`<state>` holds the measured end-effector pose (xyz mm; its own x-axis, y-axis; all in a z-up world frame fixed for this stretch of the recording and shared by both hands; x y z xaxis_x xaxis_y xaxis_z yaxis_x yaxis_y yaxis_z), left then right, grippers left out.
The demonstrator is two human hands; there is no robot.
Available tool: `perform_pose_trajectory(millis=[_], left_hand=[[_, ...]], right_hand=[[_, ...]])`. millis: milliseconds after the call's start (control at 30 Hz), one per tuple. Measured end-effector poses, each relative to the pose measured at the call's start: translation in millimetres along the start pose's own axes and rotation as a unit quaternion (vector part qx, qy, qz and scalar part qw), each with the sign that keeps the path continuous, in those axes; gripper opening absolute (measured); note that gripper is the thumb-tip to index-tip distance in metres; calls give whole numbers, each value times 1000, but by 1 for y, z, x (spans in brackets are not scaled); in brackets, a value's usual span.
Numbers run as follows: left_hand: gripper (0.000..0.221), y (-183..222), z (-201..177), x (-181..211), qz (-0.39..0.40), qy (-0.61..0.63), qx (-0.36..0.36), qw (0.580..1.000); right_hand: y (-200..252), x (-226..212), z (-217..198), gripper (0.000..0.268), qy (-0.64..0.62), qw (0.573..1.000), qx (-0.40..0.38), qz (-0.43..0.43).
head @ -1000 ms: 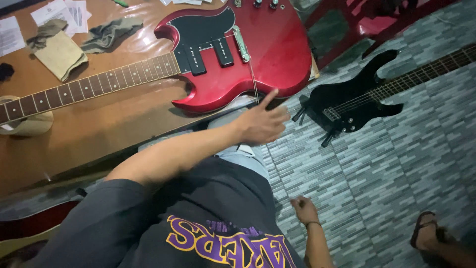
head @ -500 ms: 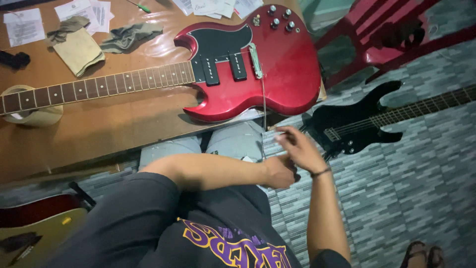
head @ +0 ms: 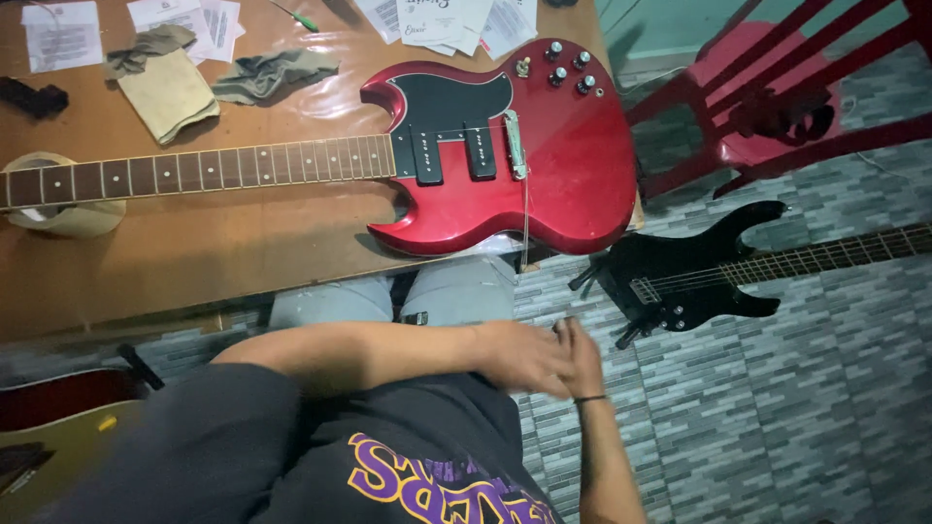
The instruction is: Inspecting and adjusting the components of an electric guitar, specifically the strings and tuning pegs on the headstock.
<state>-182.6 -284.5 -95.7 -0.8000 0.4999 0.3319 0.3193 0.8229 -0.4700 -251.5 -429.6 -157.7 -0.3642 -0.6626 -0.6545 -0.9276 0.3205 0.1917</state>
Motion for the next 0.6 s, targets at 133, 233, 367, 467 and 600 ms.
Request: perform_pose_trajectory(millis=[133, 233, 367, 467, 600], left_hand=[[39, 38, -37, -21, -121, -66, 82, 987], [34, 68, -84, -13, -187, -87, 148, 967], [17, 115, -122, 14, -271, -83, 188, 940], [11, 145, -127, 38, -328, -78, 194, 921], [14, 182, -150, 68, -401, -66, 202, 891]], right_hand=[[14, 31, 57, 31, 72, 996, -56, -4], [21, 69, 98, 33, 77, 996, -46, -29], [36, 100, 134, 52, 71, 985, -138, 74], [42, 124, 130, 48, 96, 988, -119, 32], [33, 175, 65, 40, 142, 987, -69, -34]])
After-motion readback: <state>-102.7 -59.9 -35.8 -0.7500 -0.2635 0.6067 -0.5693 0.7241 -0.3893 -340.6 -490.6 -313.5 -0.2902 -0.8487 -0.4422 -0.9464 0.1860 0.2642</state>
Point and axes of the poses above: each hand's wrist, its own y-axis away from the middle knuckle, its own z-axis out of the palm, x = y × z, the point moved 4 cm from there along -y, towards the middle knuckle, and after that the axes turned 6 degrees about -z, right-handed, at the moved point
